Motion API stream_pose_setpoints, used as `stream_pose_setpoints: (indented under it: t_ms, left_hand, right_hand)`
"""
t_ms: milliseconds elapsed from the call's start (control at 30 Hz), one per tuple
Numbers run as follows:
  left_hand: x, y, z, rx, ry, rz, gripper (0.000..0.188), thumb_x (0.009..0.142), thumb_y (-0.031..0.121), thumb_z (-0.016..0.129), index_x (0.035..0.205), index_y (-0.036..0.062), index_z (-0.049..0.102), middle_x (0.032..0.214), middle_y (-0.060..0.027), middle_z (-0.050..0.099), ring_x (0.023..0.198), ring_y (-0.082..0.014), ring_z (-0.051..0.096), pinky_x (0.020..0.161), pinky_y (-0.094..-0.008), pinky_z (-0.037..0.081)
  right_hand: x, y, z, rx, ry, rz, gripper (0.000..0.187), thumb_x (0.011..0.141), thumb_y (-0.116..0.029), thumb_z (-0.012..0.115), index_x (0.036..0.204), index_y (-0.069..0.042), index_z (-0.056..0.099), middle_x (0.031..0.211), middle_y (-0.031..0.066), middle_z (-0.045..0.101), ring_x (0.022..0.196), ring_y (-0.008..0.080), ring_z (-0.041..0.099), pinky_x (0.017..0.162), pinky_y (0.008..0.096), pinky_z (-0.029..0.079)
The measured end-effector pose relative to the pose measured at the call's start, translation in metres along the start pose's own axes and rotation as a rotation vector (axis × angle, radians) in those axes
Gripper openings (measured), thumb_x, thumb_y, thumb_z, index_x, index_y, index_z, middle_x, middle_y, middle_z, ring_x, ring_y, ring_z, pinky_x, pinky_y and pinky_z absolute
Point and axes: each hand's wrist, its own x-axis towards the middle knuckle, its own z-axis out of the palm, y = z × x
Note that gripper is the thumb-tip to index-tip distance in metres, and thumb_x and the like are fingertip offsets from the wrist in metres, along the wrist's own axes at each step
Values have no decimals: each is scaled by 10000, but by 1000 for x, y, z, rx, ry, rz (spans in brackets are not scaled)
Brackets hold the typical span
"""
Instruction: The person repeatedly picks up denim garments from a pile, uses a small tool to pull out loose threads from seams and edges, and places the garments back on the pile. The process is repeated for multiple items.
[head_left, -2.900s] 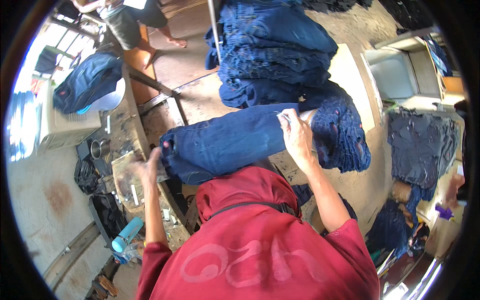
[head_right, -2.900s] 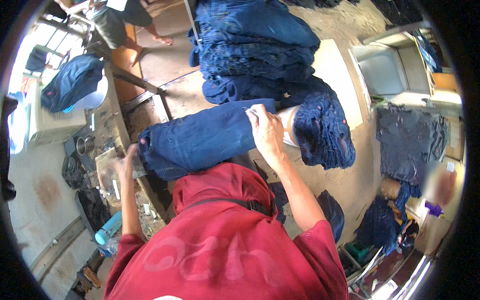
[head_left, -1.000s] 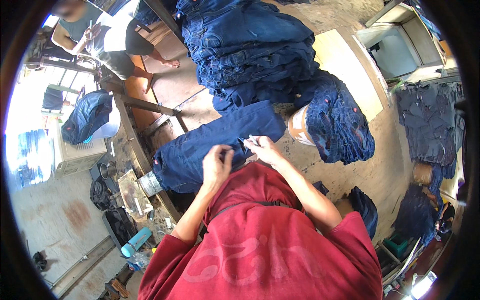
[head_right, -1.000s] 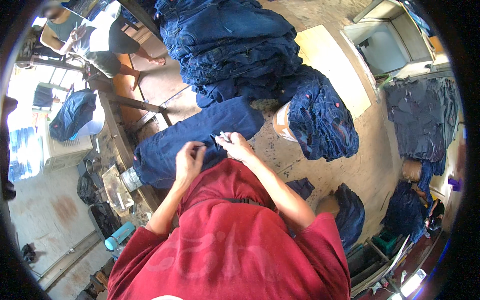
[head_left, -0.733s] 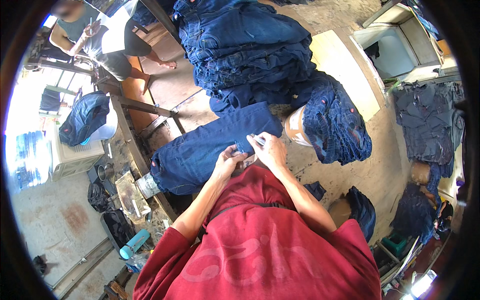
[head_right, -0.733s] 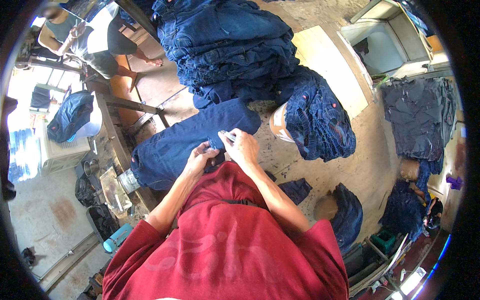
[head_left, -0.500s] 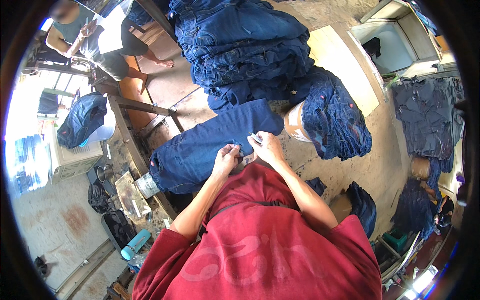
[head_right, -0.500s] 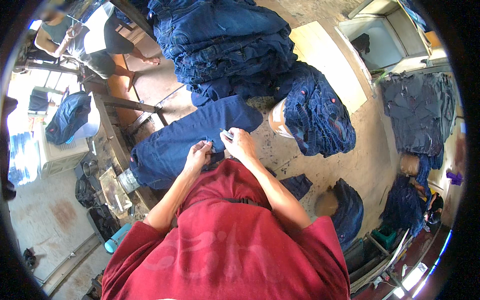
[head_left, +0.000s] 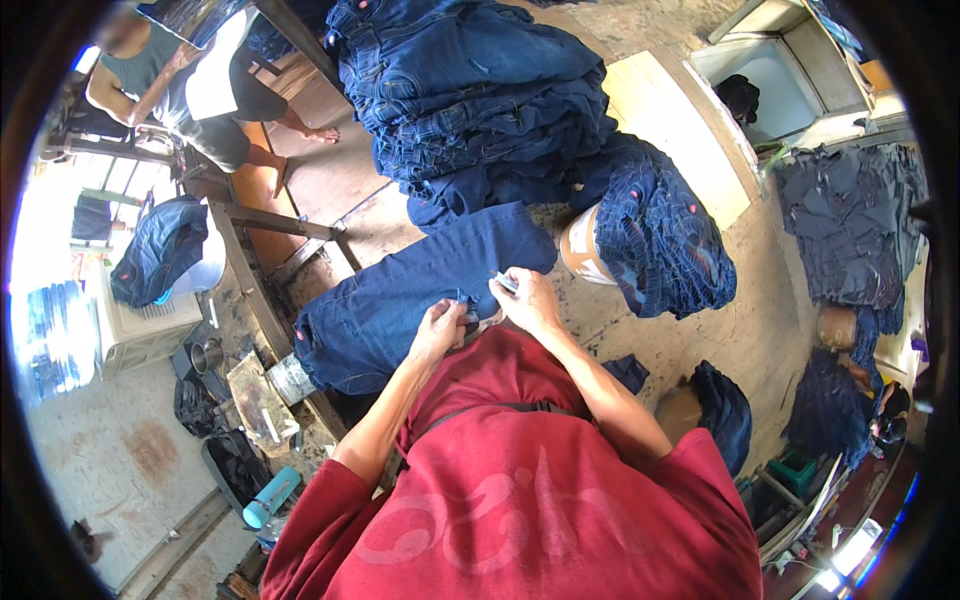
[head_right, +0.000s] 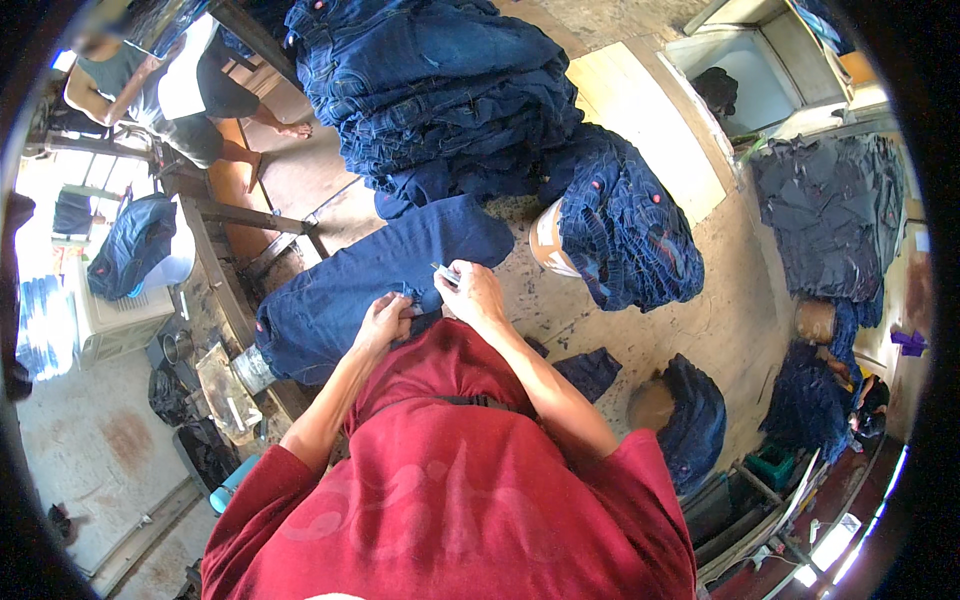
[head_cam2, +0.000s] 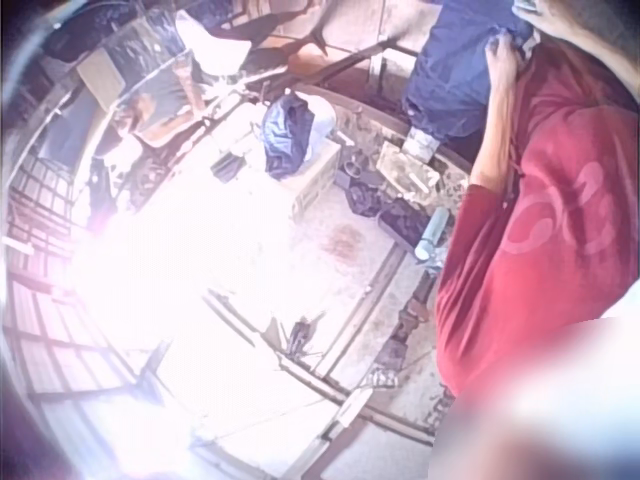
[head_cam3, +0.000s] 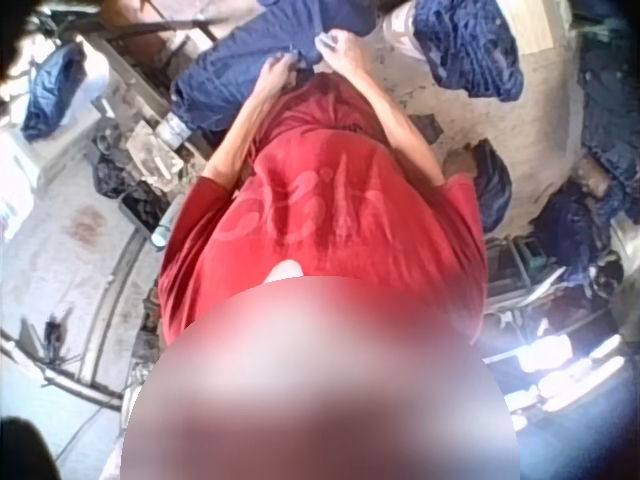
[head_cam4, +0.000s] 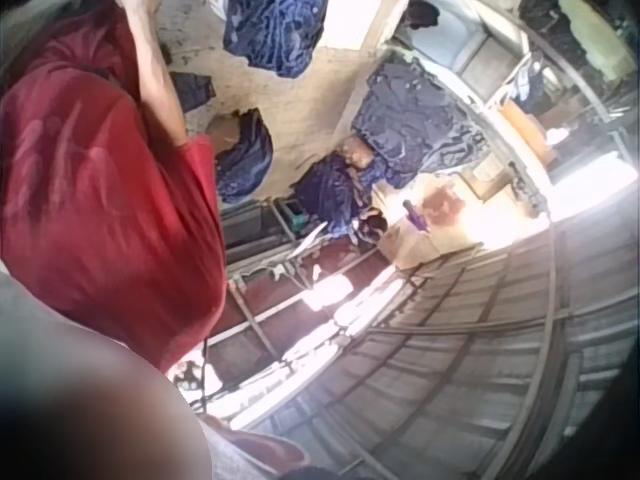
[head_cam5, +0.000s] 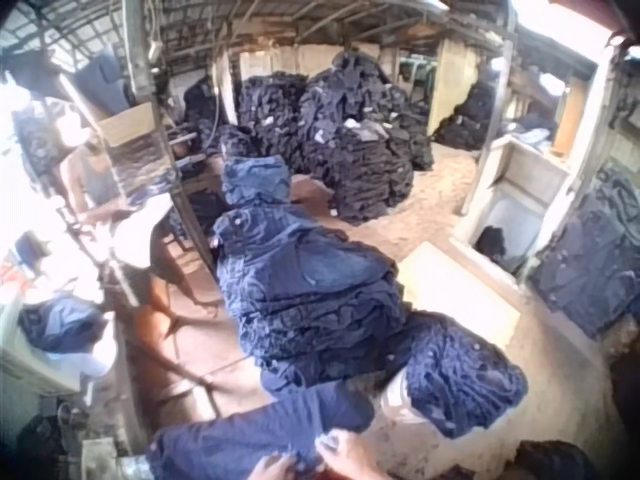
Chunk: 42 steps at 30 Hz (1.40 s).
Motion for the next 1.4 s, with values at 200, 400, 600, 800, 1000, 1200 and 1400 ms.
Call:
stream_pose_setpoints:
  t_ms: [200, 400, 600, 800, 1000, 1200, 1400]
  left_hand:
    - [-12, -5, -5, -269, 6, -123, 185, 1096, 192, 603, 1126, 13, 640, 918, -135, 720, 512, -121, 437, 531, -325, 393]
    - [-47, 6, -117, 1100, 962, 824, 500, 1053, 327, 745, 1440, 33, 624, 1235, -208, 783, 969, -342, 745, 928, -427, 587]
    - [3, 7, -239, 830, 972, 517, 380, 1099, 429, 675, 1175, 70, 775, 1123, -210, 789, 951, -400, 726, 892, -472, 557]
    - [-9, 7, -225, 853, 938, 669, 523, 1132, 421, 629, 1371, -41, 671, 1337, -282, 706, 1181, -424, 680, 1021, -477, 526]
    - [-67, -112, -164, 1039, 1139, 549, 863, 1114, 516, 622, 1624, -139, 387, 1674, -416, 366, 1565, -526, 374, 1302, -567, 294]
    - [-9, -36, -159, 1143, 827, 501, 724, 1107, 482, 617, 1647, 20, 476, 1771, -269, 333, 1658, -497, 220, 1337, -651, 161]
    - [-34, -42, -99, 996, 857, 833, 1079, 898, 499, 878, 1665, -47, 350, 1660, -355, 398, 1563, -531, 340, 1302, -640, 248]
  right_hand:
    - [-2, 5, -1, 57, 19, -2, 436, 1007, -449, 781, 890, -33, 719, 710, 120, 681, 663, 250, 671, 648, 424, 496]
    - [-7, 66, -23, 402, 233, 434, 652, 1003, -637, 744, 809, -20, 663, 678, 64, 649, 639, 174, 643, 616, 406, 506]
    - [8, 113, 3, 922, 72, 887, 844, 943, -759, 728, 1345, -24, 628, 917, 89, 746, 713, 216, 740, 668, 409, 634]
    - [60, 114, 10, 650, 363, 844, 431, 888, -285, 930, 1161, -42, 703, 1027, 101, 735, 848, 212, 696, 795, 376, 571]
    - [130, 148, -32, 628, 607, 641, 353, 857, -244, 929, 988, -41, 670, 909, 56, 717, 835, 181, 672, 759, 381, 544]
    - [105, 128, -13, 688, 447, 907, 652, 936, -551, 843, 1302, -21, 740, 1192, 200, 768, 1101, 292, 753, 904, 403, 599]
    - [68, 122, 11, 1079, 261, 817, 826, 867, -307, 949, 1534, -31, 546, 1388, 173, 701, 1171, 271, 738, 1024, 442, 603]
